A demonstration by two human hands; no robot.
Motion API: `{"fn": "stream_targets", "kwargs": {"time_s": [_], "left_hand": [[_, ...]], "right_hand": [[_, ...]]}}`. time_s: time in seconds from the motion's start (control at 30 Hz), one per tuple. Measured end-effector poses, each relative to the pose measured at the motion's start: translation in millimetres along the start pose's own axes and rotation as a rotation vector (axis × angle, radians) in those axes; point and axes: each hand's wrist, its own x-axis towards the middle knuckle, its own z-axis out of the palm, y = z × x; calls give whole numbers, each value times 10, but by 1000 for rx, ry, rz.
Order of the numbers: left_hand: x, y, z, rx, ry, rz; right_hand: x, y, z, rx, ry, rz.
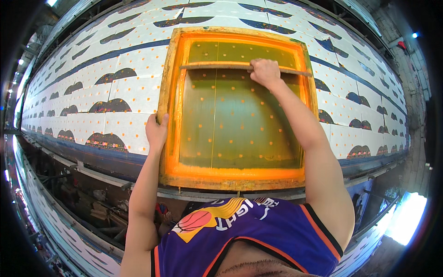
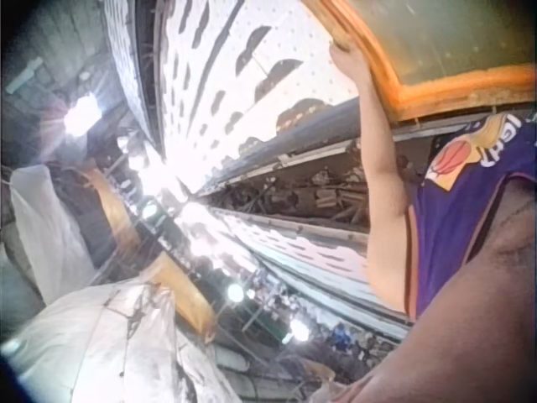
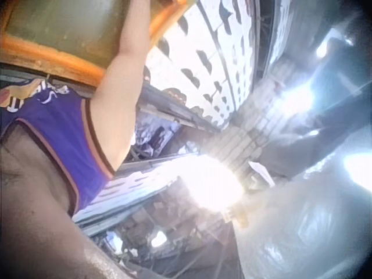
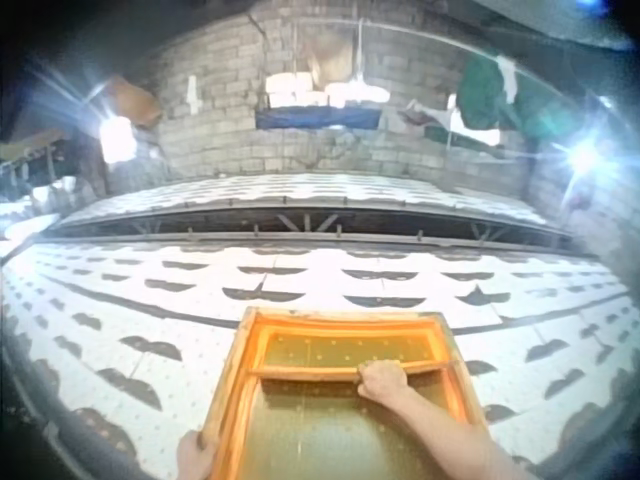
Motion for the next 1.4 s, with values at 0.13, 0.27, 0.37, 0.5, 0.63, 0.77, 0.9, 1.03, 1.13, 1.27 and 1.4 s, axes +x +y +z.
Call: {"fn": "stream_targets", "kwargs": {"time_s": [0.13, 0.27, 0.37, 0.5, 0.63, 0.77, 0.9, 1.03, 1.13, 1.27, 1.4], "left_hand": [[6, -48, 48, -31, 23, 22], [21, 49, 40, -48, 2, 4], [21, 65, 29, -32, 8, 7], [5, 77, 39, 11, 34, 21], [9, 56, 34, -14, 15, -3], [20, -10, 58, -23, 12, 23], [43, -134, 105, -13, 50, 83], [39, -102, 79, -32, 48, 92], [92, -214, 123, -51, 62, 117], [86, -213, 101, -27, 64, 117], [-15, -103, 12, 41, -3, 112]], "right_hand": [[702, 325, 53, -45, -23, 16], [1148, 520, 91, -58, 16, -27], [1261, 569, -60, -28, -39, -2], [1304, 589, -235, 16, -11, 46], [1417, 648, -56, -46, -57, 9], [1257, 538, -2, -54, -72, 43], [650, 233, -92, -13, -119, 54], [-266, -216, -356, -24, -160, 70], [-1007, -591, -477, 7, -162, 69], [-2078, -1156, -680, 90, -93, 62], [-2958, -1612, -791, 107, -9, 60]]}}
